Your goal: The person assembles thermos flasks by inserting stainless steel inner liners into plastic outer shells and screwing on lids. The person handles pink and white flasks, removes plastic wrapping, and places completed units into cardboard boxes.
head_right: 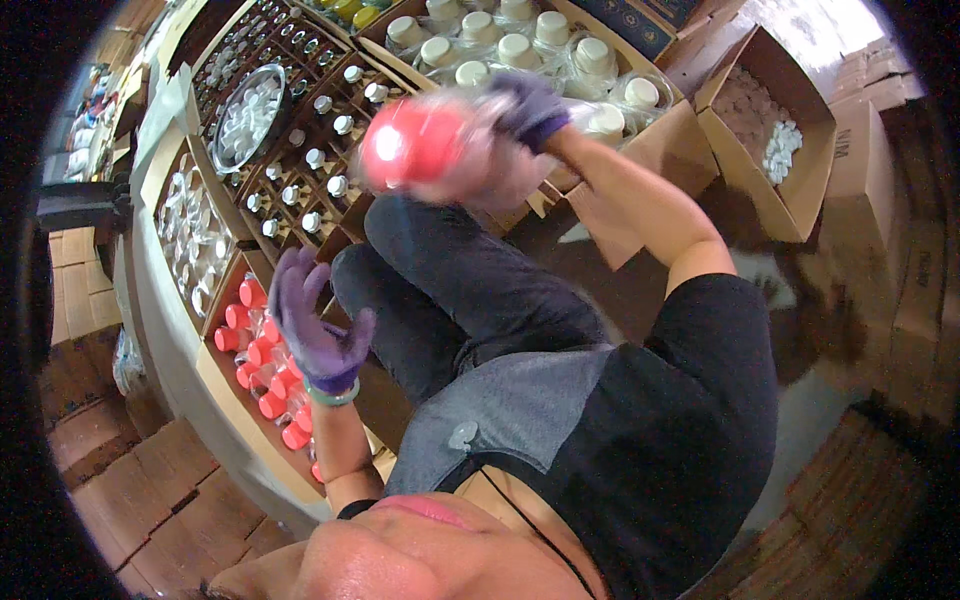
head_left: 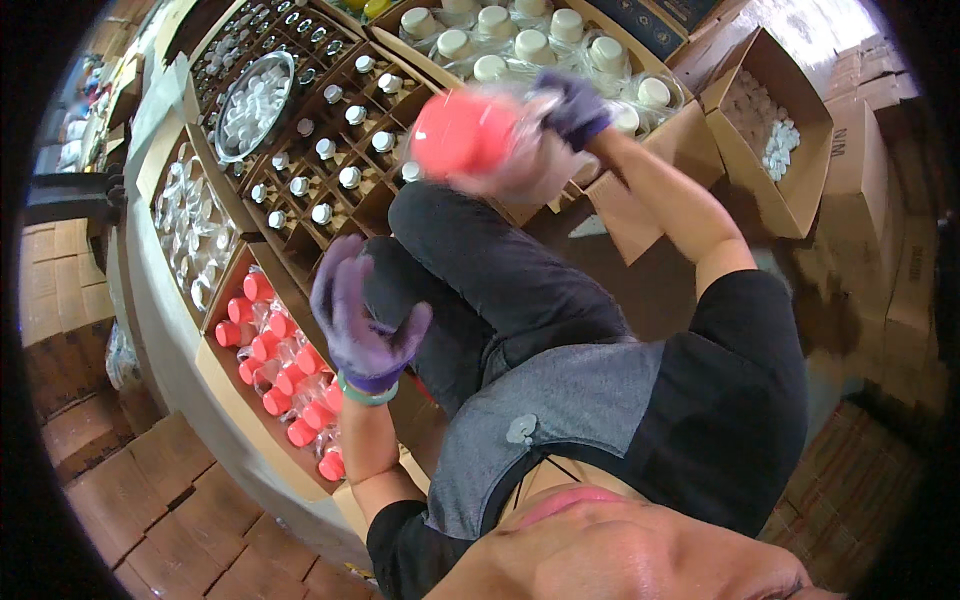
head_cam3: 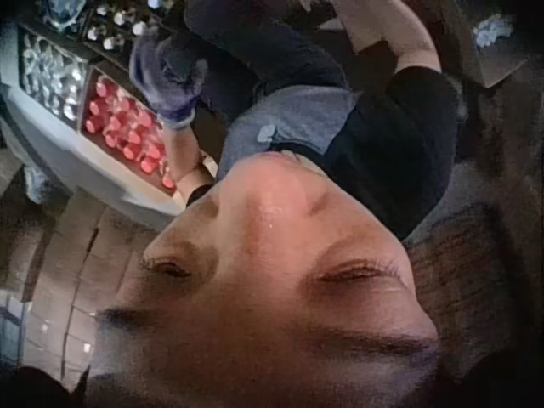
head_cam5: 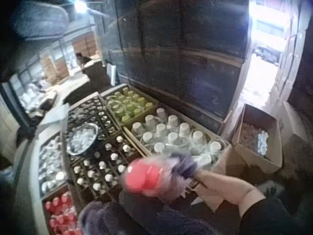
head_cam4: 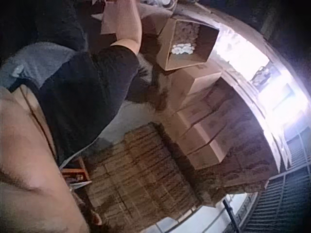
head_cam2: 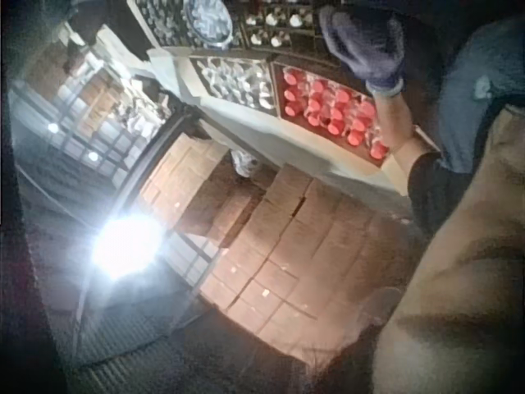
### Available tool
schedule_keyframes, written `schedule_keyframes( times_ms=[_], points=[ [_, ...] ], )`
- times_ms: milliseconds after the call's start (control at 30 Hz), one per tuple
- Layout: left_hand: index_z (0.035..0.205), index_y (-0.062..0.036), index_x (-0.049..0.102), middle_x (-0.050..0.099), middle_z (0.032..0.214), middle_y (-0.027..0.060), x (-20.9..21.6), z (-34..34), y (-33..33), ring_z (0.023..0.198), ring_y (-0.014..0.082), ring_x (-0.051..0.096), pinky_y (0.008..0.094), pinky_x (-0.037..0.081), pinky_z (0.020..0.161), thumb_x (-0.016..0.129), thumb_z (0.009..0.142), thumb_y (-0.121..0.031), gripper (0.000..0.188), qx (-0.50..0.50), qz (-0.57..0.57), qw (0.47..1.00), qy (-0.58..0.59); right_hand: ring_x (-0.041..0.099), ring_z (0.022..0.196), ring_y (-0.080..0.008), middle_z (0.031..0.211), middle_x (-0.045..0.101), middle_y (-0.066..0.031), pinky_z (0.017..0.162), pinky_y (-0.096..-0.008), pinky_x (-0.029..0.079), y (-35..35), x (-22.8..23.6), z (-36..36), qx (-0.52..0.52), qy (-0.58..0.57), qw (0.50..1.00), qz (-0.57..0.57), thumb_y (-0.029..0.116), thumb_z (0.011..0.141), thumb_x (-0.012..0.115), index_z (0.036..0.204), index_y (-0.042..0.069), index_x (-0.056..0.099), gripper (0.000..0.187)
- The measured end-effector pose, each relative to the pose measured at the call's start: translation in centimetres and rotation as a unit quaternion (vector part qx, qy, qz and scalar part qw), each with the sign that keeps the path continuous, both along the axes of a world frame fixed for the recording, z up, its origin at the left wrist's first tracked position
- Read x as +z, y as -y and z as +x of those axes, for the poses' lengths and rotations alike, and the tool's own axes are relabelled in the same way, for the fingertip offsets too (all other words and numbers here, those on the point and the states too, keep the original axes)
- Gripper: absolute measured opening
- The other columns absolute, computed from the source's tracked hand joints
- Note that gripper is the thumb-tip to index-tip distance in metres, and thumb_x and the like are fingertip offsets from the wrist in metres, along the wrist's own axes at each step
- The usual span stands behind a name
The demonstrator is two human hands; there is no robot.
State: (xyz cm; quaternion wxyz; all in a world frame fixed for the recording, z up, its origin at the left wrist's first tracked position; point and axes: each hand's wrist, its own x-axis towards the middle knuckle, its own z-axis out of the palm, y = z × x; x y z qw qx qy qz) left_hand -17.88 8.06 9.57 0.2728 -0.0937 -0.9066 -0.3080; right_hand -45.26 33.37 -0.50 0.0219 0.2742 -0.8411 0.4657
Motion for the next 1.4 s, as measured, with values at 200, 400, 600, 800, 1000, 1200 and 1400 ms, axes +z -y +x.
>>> schedule_keyframes(
  times_ms=[200, 400, 600, 800, 1000, 1200, 1400],
  points=[
    [0.136, 0.0002, 0.042, 0.044, 0.139, 0.0174, -5.1, 2.7, 2.3, 0.124, 0.0343, 0.048, 0.0430, 0.046, 0.098, 0.072, 0.078, -0.015, 0.067, 0.078, 0.174, 0.979, 0.069, 0.056, 0.069, -0.0123, 0.075, 0.062, 0.0004, 0.063, -0.0265, 0.047, -9.0, -13.5, -12.0, -0.275, 0.015, 0.922, -0.272, 0.003, 0.072, 0.067, 0.084, 0.006, 0.063, 0.013],
    [0.135, 0.0006, 0.044, 0.049, 0.134, 0.0192, -6.9, 2.5, 2.0, 0.123, 0.0348, 0.047, 0.0400, 0.039, 0.104, 0.069, 0.077, -0.010, 0.064, 0.035, 0.023, 0.978, 0.205, 0.062, 0.085, -0.0182, 0.094, 0.068, -0.0063, 0.080, -0.0309, 0.049, -12.7, -20.1, -16.9, -0.304, 0.125, 0.930, -0.162, 0.011, 0.071, 0.070, 0.099, 0.005, 0.068, 0.029],
    [0.133, 0.0007, 0.047, 0.051, 0.132, 0.0189, -7.2, 3.0, 2.4, 0.121, 0.0357, 0.049, 0.0404, 0.040, 0.104, 0.068, 0.079, -0.011, 0.059, 0.043, 0.011, 0.967, 0.253, 0.055, 0.116, -0.0351, 0.129, 0.058, -0.0141, 0.095, -0.0402, 0.047, -13.8, -21.1, -19.9, -0.199, 0.085, 0.888, 0.406, 0.031, 0.074, 0.071, 0.123, 0.014, 0.058, 0.054],
    [0.132, -0.0013, 0.050, 0.052, 0.131, 0.0191, -7.6, 3.9, 2.0, 0.120, 0.0353, 0.050, 0.0402, 0.042, 0.102, 0.068, 0.079, -0.012, 0.057, 0.064, 0.025, 0.951, 0.302, 0.048, 0.120, -0.0380, 0.128, 0.051, -0.0211, 0.097, -0.0475, 0.043, -9.9, -20.5, -15.5, -0.344, -0.010, 0.881, 0.326, 0.020, 0.083, 0.058, 0.120, 0.010, 0.053, 0.039],
    [0.127, -0.0027, 0.054, 0.056, 0.126, 0.0186, -8.4, 4.0, 2.2, 0.118, 0.0350, 0.052, 0.0398, 0.041, 0.103, 0.067, 0.081, -0.022, 0.052, 0.061, 0.081, 0.939, 0.329, 0.059, 0.103, -0.0393, 0.109, 0.061, -0.0253, 0.093, -0.0452, 0.047, -7.1, -24.3, -11.1, -0.052, -0.015, 0.947, 0.317, 0.013, 0.081, 0.056, 0.127, 0.008, 0.053, 0.046],
    [0.131, -0.0055, 0.051, 0.055, 0.127, 0.0168, -6.0, 3.4, 2.8, 0.118, 0.0339, 0.051, 0.0392, 0.041, 0.102, 0.065, 0.085, -0.022, 0.051, 0.055, 0.090, 0.957, 0.271, 0.054, 0.118, -0.0362, 0.130, 0.055, -0.0217, 0.097, -0.0414, 0.046, -2.7, -25.0, -16.1, 0.035, 0.209, 0.820, 0.533, 0.019, 0.080, 0.061, 0.127, 0.005, 0.055, 0.049],
    [0.130, -0.0049, 0.052, 0.055, 0.126, 0.0164, -5.8, 6.9, 3.3, 0.118, 0.0328, 0.052, 0.0386, 0.041, 0.102, 0.065, 0.085, -0.019, 0.050, 0.099, 0.118, 0.956, 0.251, 0.060, 0.113, -0.0294, 0.126, 0.061, -0.0147, 0.096, -0.0399, 0.047, -5.0, -24.2, -13.7, -0.056, 0.156, 0.806, 0.569, 0.033, 0.074, 0.070, 0.126, 0.010, 0.059, 0.058]
  ],
)
